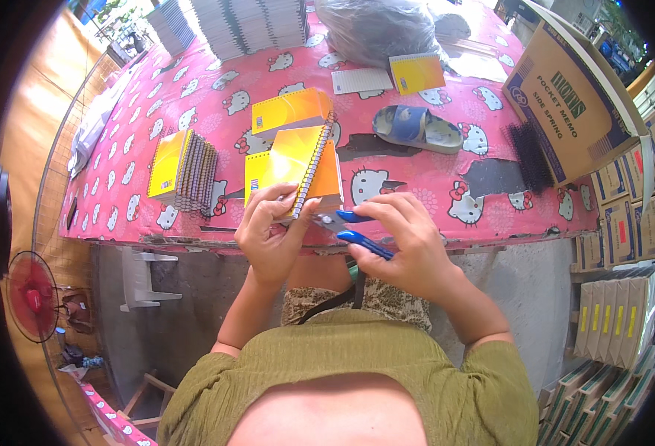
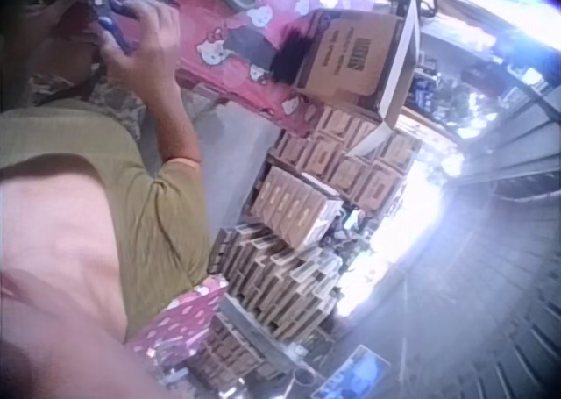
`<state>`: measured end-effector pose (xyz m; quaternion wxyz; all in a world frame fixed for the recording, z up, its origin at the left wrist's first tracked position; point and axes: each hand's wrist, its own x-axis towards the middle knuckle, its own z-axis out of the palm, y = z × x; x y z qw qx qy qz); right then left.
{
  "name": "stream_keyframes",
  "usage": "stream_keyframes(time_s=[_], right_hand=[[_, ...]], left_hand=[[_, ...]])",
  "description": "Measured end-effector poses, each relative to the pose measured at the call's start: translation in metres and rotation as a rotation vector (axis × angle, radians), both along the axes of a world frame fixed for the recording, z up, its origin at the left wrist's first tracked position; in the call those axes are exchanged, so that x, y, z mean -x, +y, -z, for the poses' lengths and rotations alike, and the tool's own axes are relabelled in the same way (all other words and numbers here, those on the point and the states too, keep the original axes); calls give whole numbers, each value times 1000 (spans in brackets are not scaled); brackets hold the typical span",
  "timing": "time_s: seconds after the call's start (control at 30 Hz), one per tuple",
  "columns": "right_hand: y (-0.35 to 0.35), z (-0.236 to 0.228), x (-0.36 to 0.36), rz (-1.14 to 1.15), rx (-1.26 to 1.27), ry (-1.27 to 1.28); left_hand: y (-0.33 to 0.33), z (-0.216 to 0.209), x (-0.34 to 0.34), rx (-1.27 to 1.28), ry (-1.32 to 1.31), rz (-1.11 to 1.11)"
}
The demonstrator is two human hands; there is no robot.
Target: The person inserts a plastic binding coil into a small yellow notebook, trims the end of the coil with pliers, and places the finished notebook onto a stack.
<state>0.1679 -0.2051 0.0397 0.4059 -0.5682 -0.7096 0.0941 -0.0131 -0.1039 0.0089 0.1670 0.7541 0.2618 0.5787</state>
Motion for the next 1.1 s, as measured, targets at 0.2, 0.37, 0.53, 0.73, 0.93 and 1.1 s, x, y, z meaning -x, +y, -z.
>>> stream_keyframes(time_s=[0.2,0.37,0.53,0.73,0.93,1.1], right_hand=[[10,-12,7,-120,327,322],[25,8,-5,-496,916,1308],[18,8,-13,-2,242,409],[5,97,-85,480,94,-163],[7,114,-76,481,59,-181],[3,116,-81,512,53,-184]], left_hand=[[4,6,4,-126,-28,39],[9,-7,16,-188,14,68],[45,-44,61,-62,-208,-314],[143,-138,174,-345,262,-445],[270,-56,186,-26,921,15],[264,-16,172,267,854,-60]])
